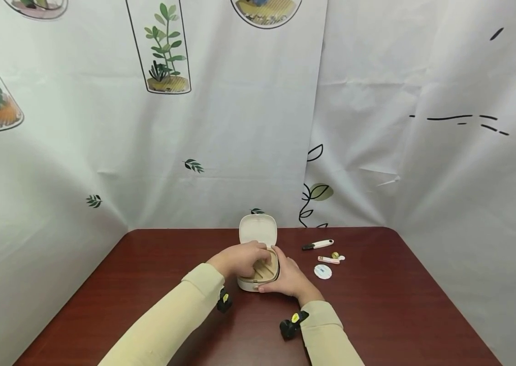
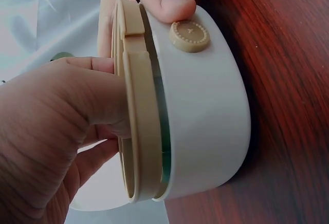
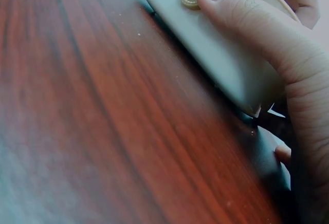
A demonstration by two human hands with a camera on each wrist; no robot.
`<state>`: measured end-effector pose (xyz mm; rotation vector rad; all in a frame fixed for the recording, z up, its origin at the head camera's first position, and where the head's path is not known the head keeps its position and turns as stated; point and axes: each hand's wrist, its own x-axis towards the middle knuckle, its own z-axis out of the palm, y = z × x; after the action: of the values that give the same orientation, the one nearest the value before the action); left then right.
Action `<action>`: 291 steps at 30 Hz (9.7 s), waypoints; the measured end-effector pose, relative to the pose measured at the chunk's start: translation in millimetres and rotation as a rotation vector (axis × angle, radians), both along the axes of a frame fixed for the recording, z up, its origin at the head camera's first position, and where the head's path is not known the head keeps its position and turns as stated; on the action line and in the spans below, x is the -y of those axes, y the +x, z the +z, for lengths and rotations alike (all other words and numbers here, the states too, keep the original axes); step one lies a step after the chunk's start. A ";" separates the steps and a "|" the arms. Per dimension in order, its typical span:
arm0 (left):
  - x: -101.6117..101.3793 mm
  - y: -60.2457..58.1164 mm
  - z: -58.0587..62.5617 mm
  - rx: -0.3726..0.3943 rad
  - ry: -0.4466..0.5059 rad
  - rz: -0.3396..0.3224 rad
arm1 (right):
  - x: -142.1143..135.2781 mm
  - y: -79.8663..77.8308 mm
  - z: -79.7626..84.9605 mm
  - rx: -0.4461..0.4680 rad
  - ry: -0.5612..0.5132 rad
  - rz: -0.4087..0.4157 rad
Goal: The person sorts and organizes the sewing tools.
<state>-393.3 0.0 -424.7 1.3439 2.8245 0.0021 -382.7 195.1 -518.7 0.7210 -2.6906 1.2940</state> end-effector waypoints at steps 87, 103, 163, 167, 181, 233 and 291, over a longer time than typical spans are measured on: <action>54.7 29.6 -88.6 0.305 0.728 0.447 | -17.8 -4.3 14.7 -0.013 0.033 0.057; 51.5 30.0 -92.3 0.278 0.714 0.448 | -96.6 -47.9 45.2 -0.020 0.161 -0.149; 52.8 28.0 -89.5 0.224 0.717 0.457 | -101.3 -37.2 54.4 -0.253 0.463 -0.353; 53.3 27.9 -90.0 0.219 0.716 0.459 | -99.3 -34.0 57.9 -0.218 0.424 -0.359; 53.9 27.2 -90.1 0.224 0.708 0.461 | -85.8 -12.7 67.7 -0.180 0.316 -0.358; 54.3 27.6 -88.2 0.227 0.687 0.465 | -1.6 15.8 66.4 -0.197 0.282 -0.240; 54.7 27.4 -85.0 0.267 0.701 0.455 | 62.5 19.5 51.2 -0.286 0.425 -0.233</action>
<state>-365.9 -54.7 -509.7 0.6132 2.9043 1.1610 -363.1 132.6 -467.5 0.5482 -2.7233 0.5257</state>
